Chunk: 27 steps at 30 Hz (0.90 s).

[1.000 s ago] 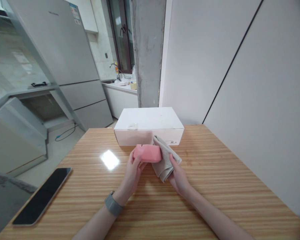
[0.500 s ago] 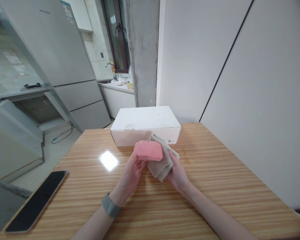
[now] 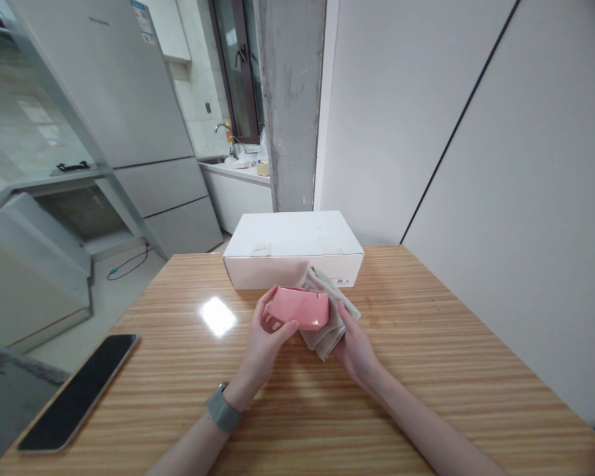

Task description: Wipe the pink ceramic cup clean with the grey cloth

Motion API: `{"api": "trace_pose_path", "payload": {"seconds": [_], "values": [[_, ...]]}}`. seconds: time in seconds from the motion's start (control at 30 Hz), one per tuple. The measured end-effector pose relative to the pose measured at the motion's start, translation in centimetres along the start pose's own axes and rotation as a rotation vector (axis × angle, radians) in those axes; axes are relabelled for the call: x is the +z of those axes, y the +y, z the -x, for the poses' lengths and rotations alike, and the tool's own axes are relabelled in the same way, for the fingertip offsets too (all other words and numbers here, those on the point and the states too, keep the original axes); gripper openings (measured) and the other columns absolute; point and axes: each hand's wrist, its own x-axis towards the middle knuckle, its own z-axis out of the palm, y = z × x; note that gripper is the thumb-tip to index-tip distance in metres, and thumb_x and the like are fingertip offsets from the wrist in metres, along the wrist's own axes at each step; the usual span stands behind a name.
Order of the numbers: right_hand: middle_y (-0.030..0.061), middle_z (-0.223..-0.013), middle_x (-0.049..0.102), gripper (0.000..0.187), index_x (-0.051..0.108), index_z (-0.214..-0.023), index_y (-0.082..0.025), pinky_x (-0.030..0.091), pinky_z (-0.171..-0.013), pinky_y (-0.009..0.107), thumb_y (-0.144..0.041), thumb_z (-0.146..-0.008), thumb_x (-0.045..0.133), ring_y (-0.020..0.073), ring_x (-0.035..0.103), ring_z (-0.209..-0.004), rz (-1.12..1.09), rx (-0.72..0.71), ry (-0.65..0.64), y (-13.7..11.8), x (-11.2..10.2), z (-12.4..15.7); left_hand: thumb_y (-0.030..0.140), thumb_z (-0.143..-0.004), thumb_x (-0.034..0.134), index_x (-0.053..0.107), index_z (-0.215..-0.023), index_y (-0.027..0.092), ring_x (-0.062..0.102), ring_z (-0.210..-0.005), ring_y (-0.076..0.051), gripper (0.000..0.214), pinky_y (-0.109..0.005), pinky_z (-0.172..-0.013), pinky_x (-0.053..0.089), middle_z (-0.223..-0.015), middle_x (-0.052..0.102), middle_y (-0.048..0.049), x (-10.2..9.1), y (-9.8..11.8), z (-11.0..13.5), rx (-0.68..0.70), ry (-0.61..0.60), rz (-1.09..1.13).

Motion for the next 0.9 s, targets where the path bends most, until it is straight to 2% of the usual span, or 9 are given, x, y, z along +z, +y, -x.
{"api": "trace_pose_path", "payload": {"seconds": [0.17, 0.3, 0.5, 0.6, 0.73, 0.83, 0.9], "values": [[0.0026, -0.124, 0.071, 0.042, 0.073, -0.111, -0.024, 0.035, -0.116, 0.043, -0.051, -0.078, 0.071, 0.0280, 0.047, -0.137, 0.005, -0.022, 0.018, 0.4, -0.1, 0.0, 0.030, -0.063, 0.084, 0.049, -0.133, 0.021, 0.061, -0.114, -0.027, 0.079, -0.035, -0.092, 0.051, -0.123, 0.064, -0.0130, 0.1, 0.1, 0.0, 0.032, 0.072, -0.061], [0.0024, -0.123, 0.072, 0.040, 0.074, -0.109, -0.025, 0.035, -0.116, 0.043, -0.050, -0.079, 0.071, 0.0278, 0.047, -0.136, 0.005, -0.017, 0.018, 0.5, -0.2, -0.1, 0.031, -0.063, 0.085, 0.050, -0.133, 0.022, 0.059, -0.117, -0.027, 0.079, -0.035, -0.096, 0.049, -0.129, 0.062, -0.0125, -0.1, -0.3, -0.2, 0.025, 0.093, -0.060], [0.0008, -0.120, 0.073, 0.040, 0.075, -0.105, -0.028, 0.039, -0.113, 0.046, -0.054, -0.075, 0.073, 0.0302, 0.053, -0.131, -0.003, -0.005, 0.044, 0.3, -0.4, -0.3, 0.050, -0.085, 0.062, 0.058, -0.130, 0.025, 0.055, -0.125, -0.028, 0.052, -0.041, -0.098, 0.049, -0.136, 0.060, -0.0103, -0.3, -0.2, -0.5, -0.059, -0.004, 0.171], [0.0010, -0.116, 0.075, 0.040, 0.076, -0.104, -0.027, 0.040, -0.112, 0.046, -0.054, -0.074, 0.074, 0.0308, 0.054, -0.130, -0.022, 0.005, 0.086, 0.0, -0.4, -0.4, 0.042, -0.085, 0.066, 0.058, -0.132, 0.026, 0.052, -0.128, -0.025, 0.050, -0.039, -0.106, 0.042, -0.136, 0.060, -0.0080, -0.3, -0.4, -0.3, -0.026, -0.029, 0.150], [0.0027, -0.116, 0.075, 0.041, 0.076, -0.104, -0.026, 0.042, -0.110, 0.045, -0.056, -0.077, 0.070, 0.0308, 0.054, -0.129, -0.039, 0.013, 0.055, -0.5, -0.4, -0.5, 0.037, -0.083, 0.071, 0.054, -0.134, 0.025, 0.053, -0.127, -0.024, 0.055, -0.037, -0.109, 0.038, -0.133, 0.062, -0.0079, -0.4, -1.1, -0.3, 0.006, -0.042, 0.137], [0.0027, -0.114, 0.076, 0.038, 0.076, -0.101, -0.025, 0.041, -0.110, 0.045, -0.056, -0.079, 0.067, 0.0306, 0.055, -0.128, -0.040, 0.030, 0.047, -0.8, -0.4, -0.5, 0.039, -0.084, 0.069, 0.056, -0.130, 0.022, 0.052, -0.127, -0.024, 0.051, -0.036, -0.107, 0.039, -0.135, 0.060, -0.0095, -0.3, -1.4, -0.3, -0.061, -0.115, 0.201], [0.0028, -0.115, 0.076, 0.039, 0.076, -0.102, -0.025, 0.041, -0.110, 0.045, -0.055, -0.081, 0.065, 0.0302, 0.055, -0.129, -0.048, 0.049, 0.036, -0.8, -0.5, -0.5, 0.043, -0.085, 0.067, 0.052, -0.131, 0.025, 0.056, -0.122, -0.024, 0.052, -0.038, -0.103, 0.044, -0.136, 0.058, -0.0091, -0.2, -1.3, -0.2, -0.134, -0.170, 0.271]]}}
